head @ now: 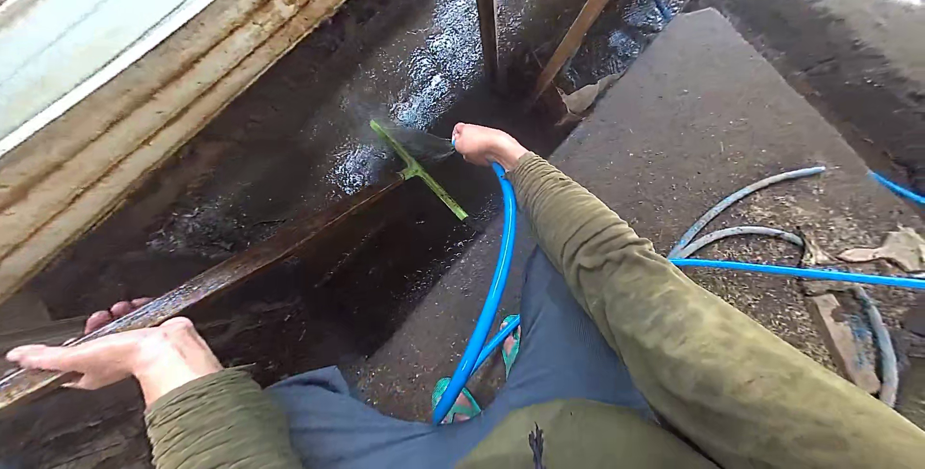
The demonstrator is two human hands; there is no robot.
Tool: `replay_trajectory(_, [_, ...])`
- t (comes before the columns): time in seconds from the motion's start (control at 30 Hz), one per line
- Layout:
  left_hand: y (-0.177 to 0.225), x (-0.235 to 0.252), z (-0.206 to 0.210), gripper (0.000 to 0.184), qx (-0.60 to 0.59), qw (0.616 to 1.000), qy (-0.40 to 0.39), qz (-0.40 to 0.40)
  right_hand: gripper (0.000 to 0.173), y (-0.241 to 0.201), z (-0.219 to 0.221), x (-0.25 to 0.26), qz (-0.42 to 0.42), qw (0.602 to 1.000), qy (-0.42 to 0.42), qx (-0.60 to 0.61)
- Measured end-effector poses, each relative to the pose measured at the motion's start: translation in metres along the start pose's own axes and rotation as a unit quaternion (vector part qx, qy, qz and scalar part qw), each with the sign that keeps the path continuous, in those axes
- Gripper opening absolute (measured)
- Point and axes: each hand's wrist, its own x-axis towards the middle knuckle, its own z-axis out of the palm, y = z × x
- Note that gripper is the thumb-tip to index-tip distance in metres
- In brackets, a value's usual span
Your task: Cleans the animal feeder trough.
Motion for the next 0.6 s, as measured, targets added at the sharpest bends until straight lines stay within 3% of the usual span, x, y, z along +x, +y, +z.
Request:
replay_trajectory(0.13, [0.002,0.0,-0.001,0.045,-0.015,1.0,-0.02,-0.001,0.017,0.014,-0.003,-0.001,0.024,0.998,-0.026,-0.047])
replay_trajectory(0.4, [0.026,-0.016,0.01,0.049,-0.084,0.99,-0.099,0.047,0.019,0.019,-0.006,-0.01,0.06,0.993,-0.049,-0.093])
replay_trajectory(0.6, [0.026,0.011,0.002,0.048,-0.111,0.984,-0.127,0.062,0.025,0.018,0.008,-0.012,0.083,0.981,-0.089,-0.152])
